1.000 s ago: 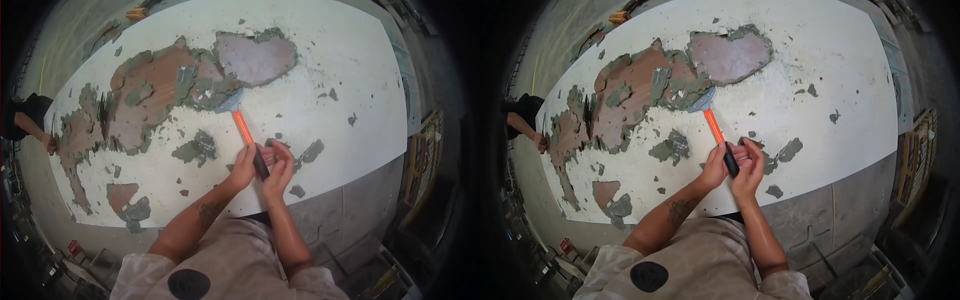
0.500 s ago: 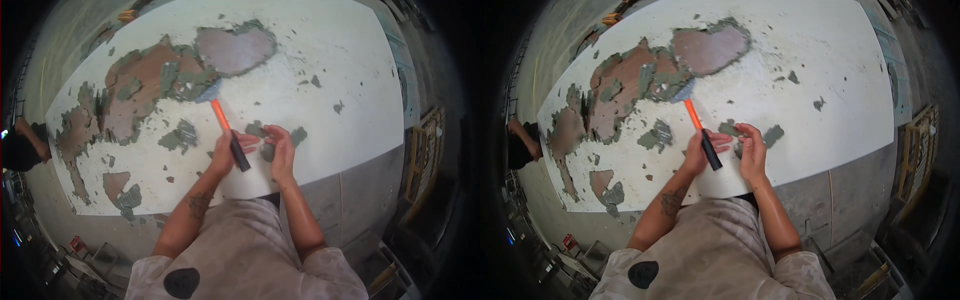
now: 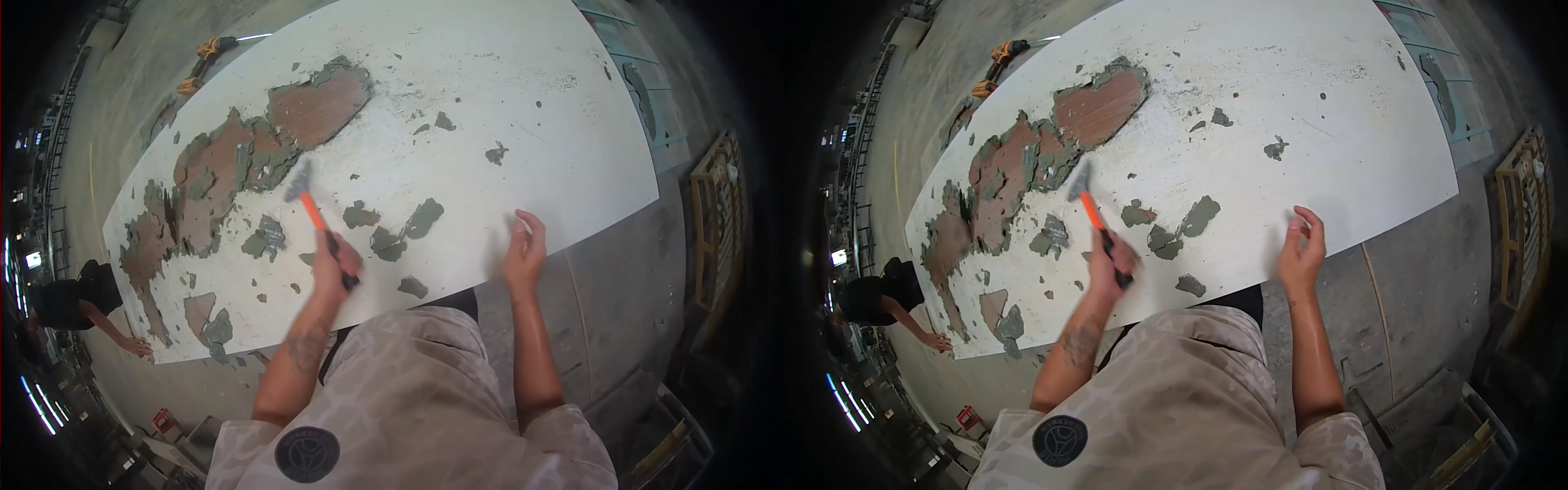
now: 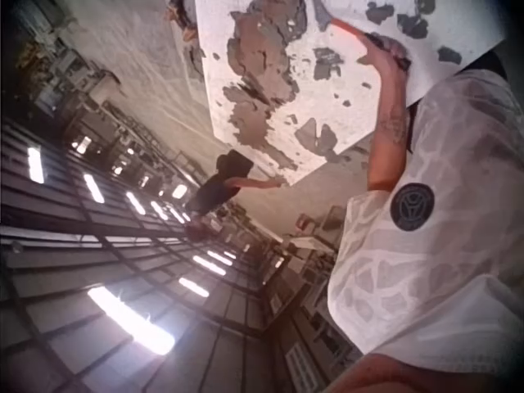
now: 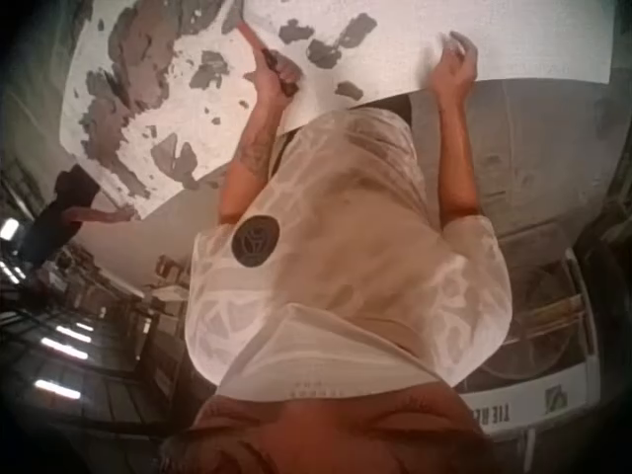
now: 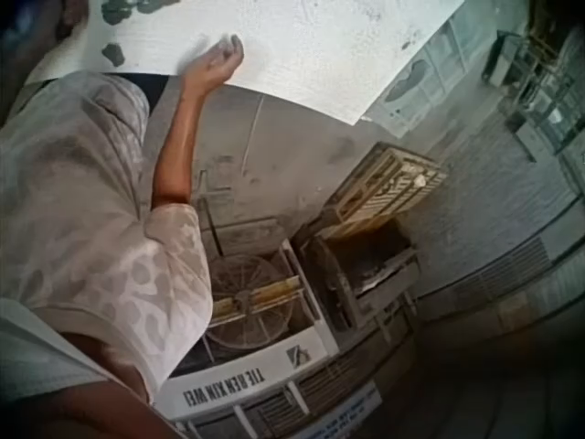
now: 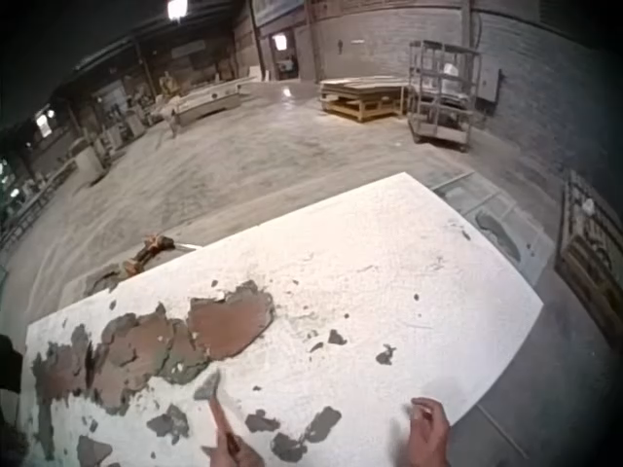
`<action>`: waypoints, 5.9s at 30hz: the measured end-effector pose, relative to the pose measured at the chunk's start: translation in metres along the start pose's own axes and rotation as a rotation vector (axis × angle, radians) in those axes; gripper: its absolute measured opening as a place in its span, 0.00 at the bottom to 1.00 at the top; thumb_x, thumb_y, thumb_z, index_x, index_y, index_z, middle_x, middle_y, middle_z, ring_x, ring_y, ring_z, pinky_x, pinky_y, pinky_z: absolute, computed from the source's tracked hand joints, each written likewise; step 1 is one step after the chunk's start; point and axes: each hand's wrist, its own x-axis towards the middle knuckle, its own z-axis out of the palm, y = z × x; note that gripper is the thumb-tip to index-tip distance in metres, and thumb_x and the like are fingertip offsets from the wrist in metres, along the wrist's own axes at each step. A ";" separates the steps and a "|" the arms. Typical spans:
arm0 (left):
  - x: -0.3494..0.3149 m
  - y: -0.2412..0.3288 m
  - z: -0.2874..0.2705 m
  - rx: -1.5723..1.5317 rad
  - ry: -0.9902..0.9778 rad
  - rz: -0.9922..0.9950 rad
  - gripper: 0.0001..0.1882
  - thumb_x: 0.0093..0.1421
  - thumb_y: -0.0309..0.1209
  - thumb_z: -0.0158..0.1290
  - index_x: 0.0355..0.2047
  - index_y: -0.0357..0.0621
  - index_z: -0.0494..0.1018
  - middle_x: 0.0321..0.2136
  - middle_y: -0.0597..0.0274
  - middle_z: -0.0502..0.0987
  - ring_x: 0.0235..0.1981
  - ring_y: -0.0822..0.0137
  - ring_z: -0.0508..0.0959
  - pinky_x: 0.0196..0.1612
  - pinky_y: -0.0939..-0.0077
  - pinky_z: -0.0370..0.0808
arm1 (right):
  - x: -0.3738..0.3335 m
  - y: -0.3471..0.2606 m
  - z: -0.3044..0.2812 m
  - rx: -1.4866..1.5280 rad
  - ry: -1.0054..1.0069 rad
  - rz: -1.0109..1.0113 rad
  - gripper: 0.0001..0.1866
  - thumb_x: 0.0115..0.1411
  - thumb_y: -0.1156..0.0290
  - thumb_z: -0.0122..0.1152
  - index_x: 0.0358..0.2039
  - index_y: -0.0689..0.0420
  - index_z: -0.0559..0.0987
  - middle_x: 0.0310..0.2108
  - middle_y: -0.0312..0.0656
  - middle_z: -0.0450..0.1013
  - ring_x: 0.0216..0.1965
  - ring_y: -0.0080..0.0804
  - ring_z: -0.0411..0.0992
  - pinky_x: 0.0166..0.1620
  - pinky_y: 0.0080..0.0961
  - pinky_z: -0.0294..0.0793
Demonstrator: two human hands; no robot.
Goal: Scraping material off a large panel and then drilling holes into it on a production floor.
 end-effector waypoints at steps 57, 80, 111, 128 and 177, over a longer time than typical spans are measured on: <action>0.183 0.154 0.024 1.804 0.303 1.308 0.26 0.65 0.43 0.56 0.58 0.43 0.71 0.68 0.50 0.66 0.71 0.46 0.62 0.72 0.46 0.53 | 0.332 -0.092 0.143 -0.900 -1.124 -0.216 0.31 0.70 0.44 0.55 0.34 0.66 0.82 0.30 0.58 0.78 0.32 0.49 0.76 0.41 0.39 0.75; 0.177 0.160 0.023 1.651 0.333 1.288 0.28 0.62 0.43 0.60 0.58 0.42 0.70 0.68 0.49 0.65 0.67 0.49 0.66 0.71 0.45 0.56 | 0.387 -0.129 0.204 -1.410 -0.864 -0.473 0.16 0.60 0.58 0.64 0.33 0.60 0.84 0.29 0.57 0.79 0.33 0.58 0.78 0.39 0.50 0.78; 0.153 0.161 0.029 1.660 0.367 1.207 0.40 0.56 0.50 0.64 0.60 0.33 0.69 0.67 0.38 0.64 0.70 0.44 0.62 0.72 0.39 0.53 | 0.339 -0.114 0.167 -1.274 -0.940 -0.449 0.17 0.58 0.52 0.61 0.37 0.52 0.84 0.33 0.50 0.82 0.38 0.50 0.81 0.44 0.47 0.80; 0.155 0.172 0.032 1.644 0.388 1.180 0.37 0.59 0.51 0.61 0.59 0.35 0.70 0.68 0.41 0.63 0.71 0.48 0.62 0.72 0.43 0.54 | 0.379 -0.122 0.173 -1.502 -0.916 -0.538 0.12 0.54 0.61 0.60 0.33 0.50 0.86 0.33 0.47 0.82 0.38 0.48 0.82 0.44 0.43 0.81; 0.179 0.148 0.034 1.551 0.304 1.359 0.35 0.71 0.43 0.44 0.68 0.27 0.57 0.69 0.35 0.59 0.69 0.40 0.62 0.72 0.52 0.56 | 0.383 -0.126 0.180 -1.321 -0.934 -0.572 0.08 0.57 0.72 0.61 0.34 0.52 0.86 0.37 0.42 0.83 0.38 0.42 0.82 0.40 0.38 0.83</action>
